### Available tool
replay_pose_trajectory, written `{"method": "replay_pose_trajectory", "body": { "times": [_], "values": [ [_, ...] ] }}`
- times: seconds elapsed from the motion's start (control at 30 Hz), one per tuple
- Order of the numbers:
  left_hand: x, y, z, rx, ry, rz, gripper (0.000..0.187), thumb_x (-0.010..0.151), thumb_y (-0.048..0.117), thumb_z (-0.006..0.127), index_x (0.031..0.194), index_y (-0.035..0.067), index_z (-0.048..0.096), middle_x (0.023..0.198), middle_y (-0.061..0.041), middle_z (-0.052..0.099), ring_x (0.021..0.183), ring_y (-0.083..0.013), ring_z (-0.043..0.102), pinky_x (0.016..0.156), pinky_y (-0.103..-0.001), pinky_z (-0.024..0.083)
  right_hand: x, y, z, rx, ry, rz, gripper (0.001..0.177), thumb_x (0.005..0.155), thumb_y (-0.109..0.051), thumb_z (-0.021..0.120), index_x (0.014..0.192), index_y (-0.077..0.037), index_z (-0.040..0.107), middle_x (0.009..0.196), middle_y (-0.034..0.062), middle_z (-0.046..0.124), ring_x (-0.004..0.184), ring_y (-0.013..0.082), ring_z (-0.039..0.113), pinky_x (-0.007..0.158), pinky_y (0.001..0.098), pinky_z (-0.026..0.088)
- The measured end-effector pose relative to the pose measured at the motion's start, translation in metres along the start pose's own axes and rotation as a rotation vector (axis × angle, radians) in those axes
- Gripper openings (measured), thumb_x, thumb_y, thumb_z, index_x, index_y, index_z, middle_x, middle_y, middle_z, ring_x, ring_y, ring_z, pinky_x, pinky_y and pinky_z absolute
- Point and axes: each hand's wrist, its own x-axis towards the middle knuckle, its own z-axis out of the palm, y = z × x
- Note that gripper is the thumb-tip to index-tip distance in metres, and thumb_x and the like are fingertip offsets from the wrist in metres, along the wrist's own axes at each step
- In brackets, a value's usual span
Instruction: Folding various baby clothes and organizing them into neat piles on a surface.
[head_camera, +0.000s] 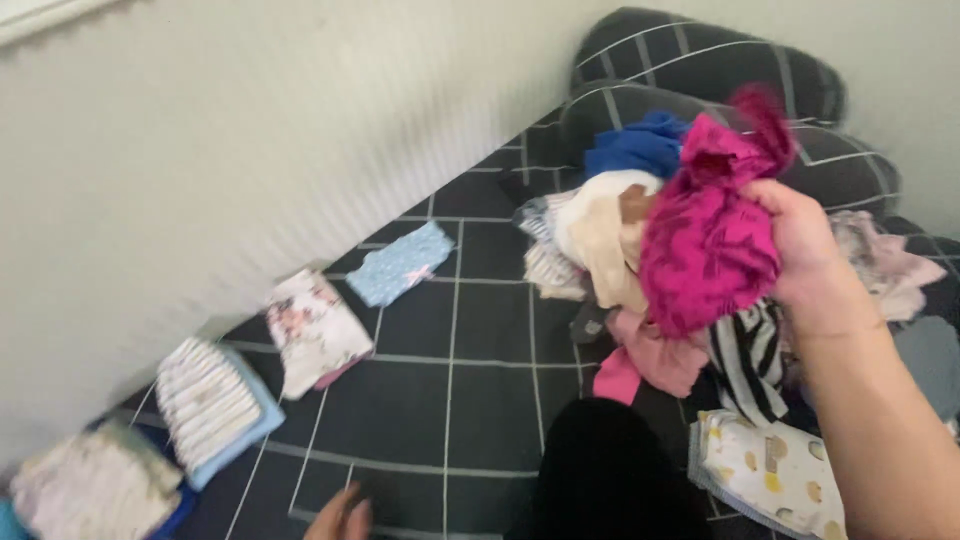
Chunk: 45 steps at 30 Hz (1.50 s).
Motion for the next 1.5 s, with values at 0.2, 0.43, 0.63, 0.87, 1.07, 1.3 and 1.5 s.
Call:
{"method": "replay_pose_trajectory", "body": {
  "times": [0.2,0.43,0.63,0.87,1.07,1.3,1.5],
  "values": [
    [0.032,0.350,-0.035,-0.393,0.051,-0.092,0.062,0.089,0.025,0.071,0.146,0.015,0.049,0.140,-0.010,0.062,0.125,-0.0228,0.065,0.101,-0.038,0.053,-0.072,0.055,0.160,0.179,-0.312,0.484,0.047,0.101,-0.029,0.044,0.136,-0.002,0.058,0.133,0.0160,0.066,0.122,0.0327,0.063,0.110,0.0508,0.043],
    [0.037,0.264,-0.052,-1.452,0.291,-0.255,0.039,0.105,0.018,0.057,0.139,0.001,0.055,0.129,-0.011,0.068,0.113,-0.0227,0.067,0.099,-0.040,0.054,-0.113,0.212,0.213,0.025,-0.652,0.875,0.052,0.099,-0.027,0.045,0.142,0.002,0.053,0.140,0.0191,0.063,0.132,0.0351,0.056,0.115,0.0524,0.037],
    [0.024,0.261,-0.167,-0.401,0.145,-0.116,0.031,0.098,0.022,0.064,0.122,0.003,0.068,0.105,-0.011,0.074,0.093,-0.0174,0.069,0.084,-0.033,0.054,-0.149,0.265,0.260,-0.637,-0.763,0.261,0.082,0.086,-0.021,0.072,0.154,-0.003,0.030,0.147,0.0201,0.053,0.137,0.0335,0.053,0.110,0.0446,0.041],
    [0.031,0.316,-0.268,0.051,-0.240,0.058,0.028,0.077,0.028,0.084,0.091,0.005,0.077,0.075,-0.009,0.073,0.068,-0.0168,0.067,0.064,-0.032,0.053,-0.175,0.193,0.374,-0.778,-1.285,-0.112,0.066,0.079,-0.021,0.085,0.133,-0.005,0.051,0.099,0.0079,0.077,0.089,0.0154,0.072,0.083,0.0318,0.056],
    [0.016,0.319,-0.327,0.182,-0.078,0.023,0.031,0.067,0.024,0.092,0.084,0.006,0.075,0.070,-0.011,0.071,0.065,-0.0189,0.065,0.061,-0.033,0.051,-0.122,0.172,0.380,-1.108,-1.333,0.027,0.027,0.082,-0.030,0.081,0.097,-0.008,0.077,0.079,0.0084,0.074,0.072,0.0156,0.066,0.069,0.0331,0.055],
    [0.020,0.294,-0.322,0.312,0.326,0.229,0.029,0.073,0.018,0.092,0.086,0.003,0.071,0.077,-0.012,0.069,0.070,-0.0256,0.066,0.064,-0.037,0.051,-0.069,0.176,0.341,-1.303,-0.916,-0.718,0.021,0.088,-0.022,0.075,0.106,-0.011,0.078,0.087,0.0073,0.068,0.079,0.0251,0.066,0.073,0.0384,0.052],
    [-0.030,0.259,-0.280,0.521,0.572,0.617,0.024,0.077,-0.001,0.078,0.097,0.008,0.069,0.099,-0.008,0.069,0.097,-0.0288,0.065,0.088,-0.041,0.052,-0.098,0.198,0.292,-1.181,-0.423,-1.431,0.021,0.082,-0.004,0.077,0.098,-0.004,0.065,0.105,0.0172,0.064,0.103,0.0366,0.063,0.093,0.0469,0.046]
  ]
}}
